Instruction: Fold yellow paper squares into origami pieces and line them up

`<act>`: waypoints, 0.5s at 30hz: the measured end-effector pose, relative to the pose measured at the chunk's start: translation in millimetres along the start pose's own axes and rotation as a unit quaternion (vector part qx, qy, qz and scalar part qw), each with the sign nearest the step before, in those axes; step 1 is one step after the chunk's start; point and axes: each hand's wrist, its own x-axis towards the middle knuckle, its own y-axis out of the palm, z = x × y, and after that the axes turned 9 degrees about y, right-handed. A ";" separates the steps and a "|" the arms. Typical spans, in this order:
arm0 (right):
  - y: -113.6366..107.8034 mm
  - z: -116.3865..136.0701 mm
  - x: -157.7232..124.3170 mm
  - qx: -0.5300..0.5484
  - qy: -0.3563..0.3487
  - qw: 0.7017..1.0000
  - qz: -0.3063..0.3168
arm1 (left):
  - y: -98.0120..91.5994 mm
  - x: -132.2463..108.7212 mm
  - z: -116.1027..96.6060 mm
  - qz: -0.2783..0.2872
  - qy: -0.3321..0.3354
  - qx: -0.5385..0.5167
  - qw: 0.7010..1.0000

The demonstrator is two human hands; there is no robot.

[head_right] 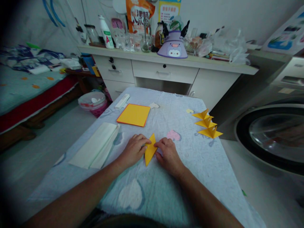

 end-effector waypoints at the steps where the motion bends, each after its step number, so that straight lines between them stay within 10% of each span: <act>1: -0.2 -0.1 -0.1 0.001 -0.005 1.000 0.002 | -0.1 0.2 2.2 0.008 0.011 -0.011 1.000; 15: -4.1 0.6 3.0 0.041 0.010 0.999 0.017 | -17.3 2.0 11.4 0.069 0.039 -0.083 0.993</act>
